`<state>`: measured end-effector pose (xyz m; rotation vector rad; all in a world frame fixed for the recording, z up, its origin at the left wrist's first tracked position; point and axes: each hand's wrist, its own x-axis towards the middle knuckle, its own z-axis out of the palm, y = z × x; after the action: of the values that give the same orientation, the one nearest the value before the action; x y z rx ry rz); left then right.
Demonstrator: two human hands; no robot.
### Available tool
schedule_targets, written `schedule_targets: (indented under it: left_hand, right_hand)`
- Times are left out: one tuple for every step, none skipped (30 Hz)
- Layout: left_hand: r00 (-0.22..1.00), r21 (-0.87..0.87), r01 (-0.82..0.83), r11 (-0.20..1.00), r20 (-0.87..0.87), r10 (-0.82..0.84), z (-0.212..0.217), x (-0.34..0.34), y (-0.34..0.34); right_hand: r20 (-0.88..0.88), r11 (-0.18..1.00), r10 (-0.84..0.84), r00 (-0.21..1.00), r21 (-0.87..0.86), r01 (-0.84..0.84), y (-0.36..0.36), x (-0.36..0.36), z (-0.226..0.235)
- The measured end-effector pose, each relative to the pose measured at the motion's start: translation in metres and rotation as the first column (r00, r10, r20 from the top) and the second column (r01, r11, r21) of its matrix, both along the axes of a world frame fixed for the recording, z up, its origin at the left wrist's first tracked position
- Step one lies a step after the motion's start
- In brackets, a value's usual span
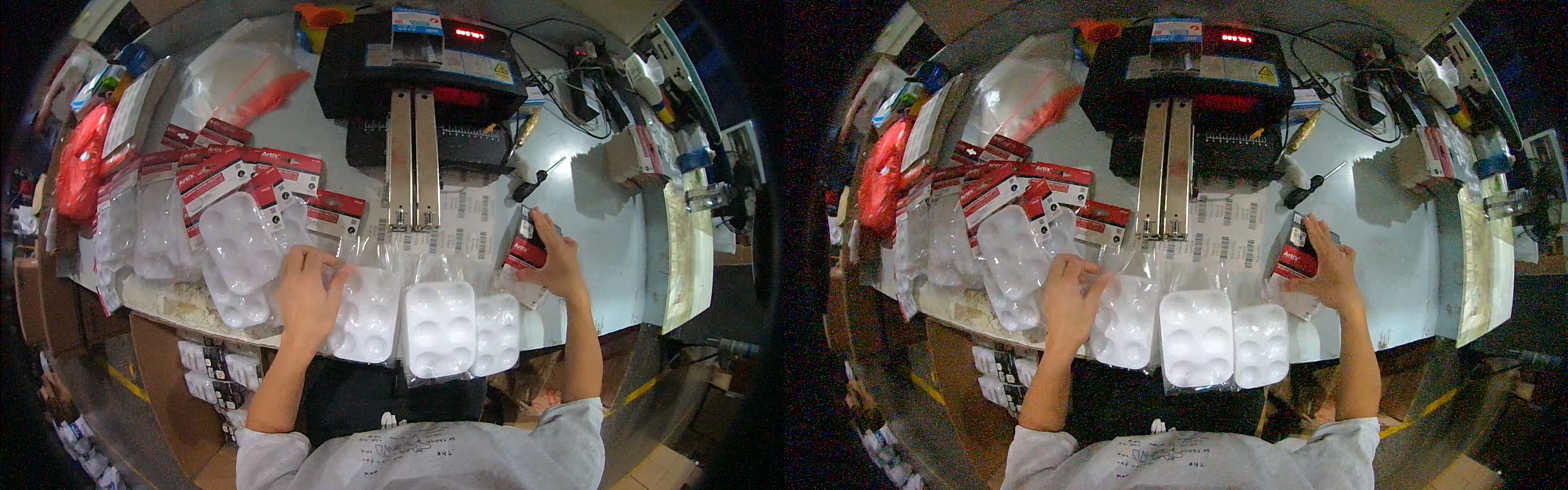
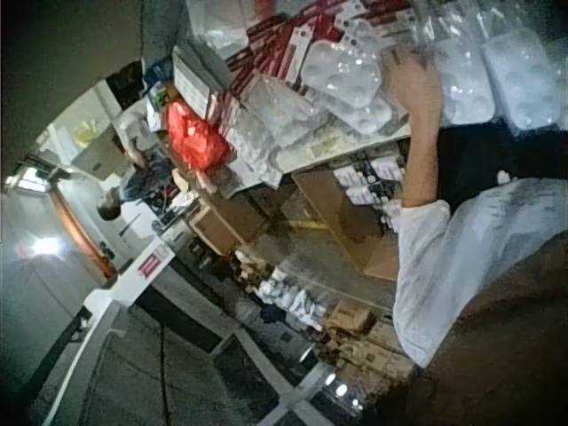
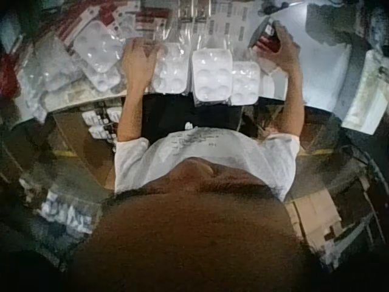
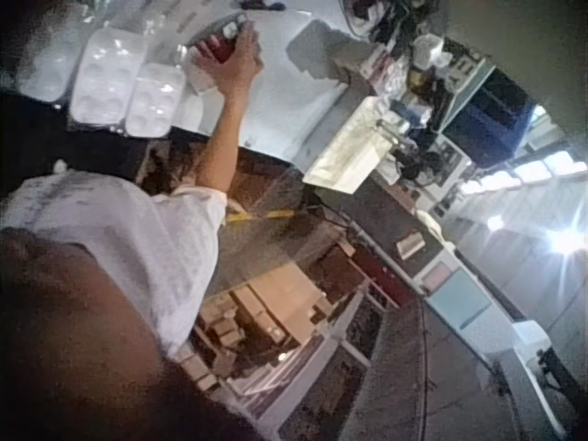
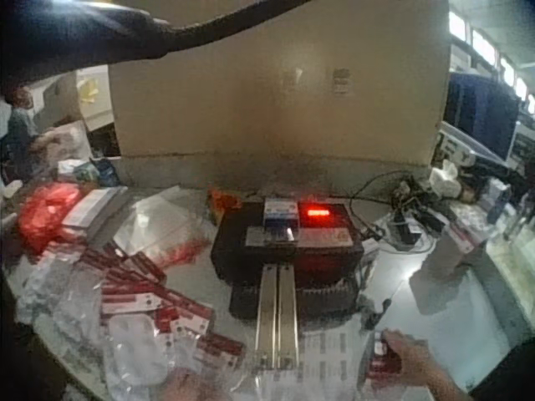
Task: The person repeatedly picks white plastic mixing palettes from a cardboard box and places them into clear plastic bags with red Artix labels. They seal each bag using a heat-sealing machine and set the finished packages aside on the table. The process is repeated continuously throughout the clip.
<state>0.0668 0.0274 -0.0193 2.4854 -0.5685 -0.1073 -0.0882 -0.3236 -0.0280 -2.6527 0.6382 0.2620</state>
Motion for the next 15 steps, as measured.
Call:
schedule_targets:
  left_hand:
    - [1.0, -0.105, -0.015, 0.994, 0.016, 0.017, -0.002, 0.0, -0.002]
    - [1.0, -0.145, -0.03, 0.989, -0.01, 0.029, -0.002, 0.001, -0.004]
    - [0.999, -0.227, -0.031, 0.973, 0.001, 0.032, 0.0, 0.002, -0.004]
    - [1.0, -0.305, 0.007, 0.952, 0.027, 0.001, 0.004, 0.001, -0.005]
    - [0.997, -0.327, -0.017, 0.945, 0.07, 0.042, 0.008, -0.001, -0.004]
    - [0.991, -0.346, -0.002, 0.938, 0.125, 0.048, 0.013, -0.003, -0.004]
    - [0.985, -0.347, 0.021, 0.937, 0.166, 0.04, 0.018, -0.007, -0.003]
    - [0.989, -0.457, -0.13, 0.88, -0.125, 0.081, 0.024, -0.01, -0.001]
    - [0.907, -0.502, -0.293, 0.814, -0.416, 0.07, 0.03, -0.014, 0.002]
    - [0.733, -0.46, -0.469, 0.754, -0.679, 0.042, 0.036, -0.018, 0.003]
    - [0.712, -0.547, -0.469, 0.694, -0.699, -0.07, 0.042, -0.021, 0.004]
    - [0.676, -0.598, -0.479, 0.643, -0.718, -0.165, 0.047, -0.024, 0.004]
    - [0.635, -0.665, -0.472, 0.579, -0.712, -0.3, 0.053, -0.027, 0.002]
    - [0.636, -0.639, -0.44, 0.631, -0.718, -0.282, 0.057, -0.031, -0.001]
    - [0.632, -0.631, -0.388, 0.672, -0.713, -0.304, 0.061, -0.035, -0.004]
  right_hand:
    - [0.013, 1.0, 0.004, 1.0, 0.015, -0.004, -0.001, -0.002, 0.0]
    - [0.029, 1.0, -0.019, 0.999, -0.002, 0.019, -0.002, -0.004, 0.0]
    - [0.046, 1.0, -0.023, 0.999, -0.008, 0.024, -0.003, -0.006, -0.003]
    - [0.093, 1.0, 0.008, 0.996, -0.025, -0.005, -0.004, -0.008, -0.005]
    - [0.113, 0.999, -0.028, 0.993, -0.027, 0.031, -0.004, -0.009, -0.008]
    - [0.161, 0.999, -0.028, 0.987, -0.04, 0.034, -0.003, -0.009, -0.01]
    - [0.244, 0.995, 0.0, 0.97, -0.101, 0.026, -0.001, -0.009, -0.011]
    - [0.22, 0.996, -0.033, 0.975, -0.069, 0.049, 0.003, -0.008, -0.009]
    - [0.235, 0.994, -0.036, 0.971, -0.09, 0.059, 0.008, -0.007, -0.004]
    - [0.182, 0.988, -0.089, 0.979, -0.109, 0.11, 0.016, -0.005, 0.004]
    - [0.247, 0.987, -0.15, 0.957, -0.013, 0.158, 0.025, -0.002, 0.015]
    - [0.233, 0.965, -0.262, 0.936, 0.086, 0.249, 0.036, 0.0, 0.03]
    - [0.204, 0.923, -0.372, 0.905, 0.184, 0.338, 0.047, 0.002, 0.046]
    - [0.295, 0.893, -0.39, 0.873, 0.354, 0.279, 0.058, 0.005, 0.065]
    - [0.369, 0.836, -0.424, 0.827, 0.51, 0.201, 0.07, 0.007, 0.083]
